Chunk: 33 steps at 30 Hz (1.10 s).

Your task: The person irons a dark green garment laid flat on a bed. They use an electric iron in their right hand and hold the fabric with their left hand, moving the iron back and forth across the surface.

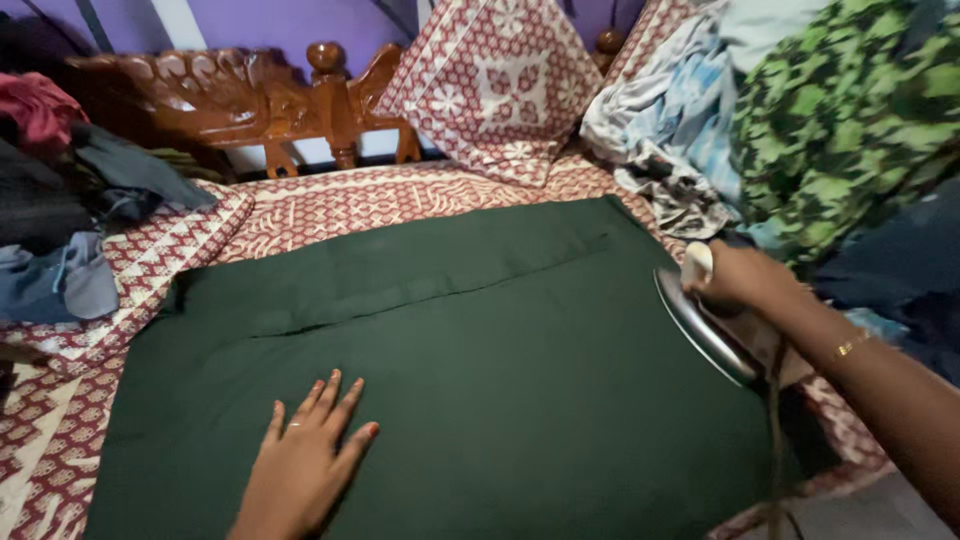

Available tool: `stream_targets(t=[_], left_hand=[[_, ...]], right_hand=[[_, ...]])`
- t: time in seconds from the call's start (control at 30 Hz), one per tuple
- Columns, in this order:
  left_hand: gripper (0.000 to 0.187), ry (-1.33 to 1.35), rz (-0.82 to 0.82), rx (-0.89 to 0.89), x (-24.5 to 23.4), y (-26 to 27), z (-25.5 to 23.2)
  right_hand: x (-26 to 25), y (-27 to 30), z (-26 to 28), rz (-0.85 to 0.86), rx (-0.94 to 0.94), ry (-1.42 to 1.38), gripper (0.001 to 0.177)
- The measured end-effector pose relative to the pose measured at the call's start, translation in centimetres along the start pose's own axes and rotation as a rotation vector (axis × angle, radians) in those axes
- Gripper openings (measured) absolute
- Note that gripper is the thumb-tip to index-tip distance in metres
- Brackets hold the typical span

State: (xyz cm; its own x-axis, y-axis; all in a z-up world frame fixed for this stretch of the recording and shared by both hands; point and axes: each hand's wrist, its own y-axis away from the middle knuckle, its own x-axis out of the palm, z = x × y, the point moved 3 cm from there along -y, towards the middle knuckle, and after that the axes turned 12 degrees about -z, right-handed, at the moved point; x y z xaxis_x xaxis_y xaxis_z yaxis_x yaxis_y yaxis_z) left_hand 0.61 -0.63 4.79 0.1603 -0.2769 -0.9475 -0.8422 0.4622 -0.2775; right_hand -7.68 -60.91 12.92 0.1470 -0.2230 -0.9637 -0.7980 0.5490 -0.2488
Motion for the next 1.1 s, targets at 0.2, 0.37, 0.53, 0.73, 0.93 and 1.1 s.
stream_targets(t=[0.2,0.37,0.53,0.73,0.93,1.1], left_hand=[[0.073,-0.148,0.159,-0.266,-0.2,0.6,6.6],[0.075,-0.205,0.001,-0.284,0.1,2.3,8.0],[0.078,-0.334,0.014,-0.447,-1.8,4.0,6.7],[0.078,-0.23,-0.177,-0.23,-5.3,5.5,0.0],[0.078,-0.076,-0.01,0.044,-4.7,6.3,-6.6],[0.082,-0.096,0.08,0.133,-2.5,6.9,-6.6]], right_hand=[[-1.8,8.4,-4.3,-0.03,-0.017,-0.059,0.084],[0.5,13.4,-11.2,-0.212,-0.121,-0.17,0.08],[0.3,21.0,-15.6,-0.079,0.138,-0.183,0.067],[-5.2,23.0,-11.3,-0.087,0.148,-0.079,0.059],[-7.5,22.5,1.0,-0.062,-0.194,-0.068,0.062],[-7.5,19.3,7.7,-0.083,-0.163,0.019,0.048]])
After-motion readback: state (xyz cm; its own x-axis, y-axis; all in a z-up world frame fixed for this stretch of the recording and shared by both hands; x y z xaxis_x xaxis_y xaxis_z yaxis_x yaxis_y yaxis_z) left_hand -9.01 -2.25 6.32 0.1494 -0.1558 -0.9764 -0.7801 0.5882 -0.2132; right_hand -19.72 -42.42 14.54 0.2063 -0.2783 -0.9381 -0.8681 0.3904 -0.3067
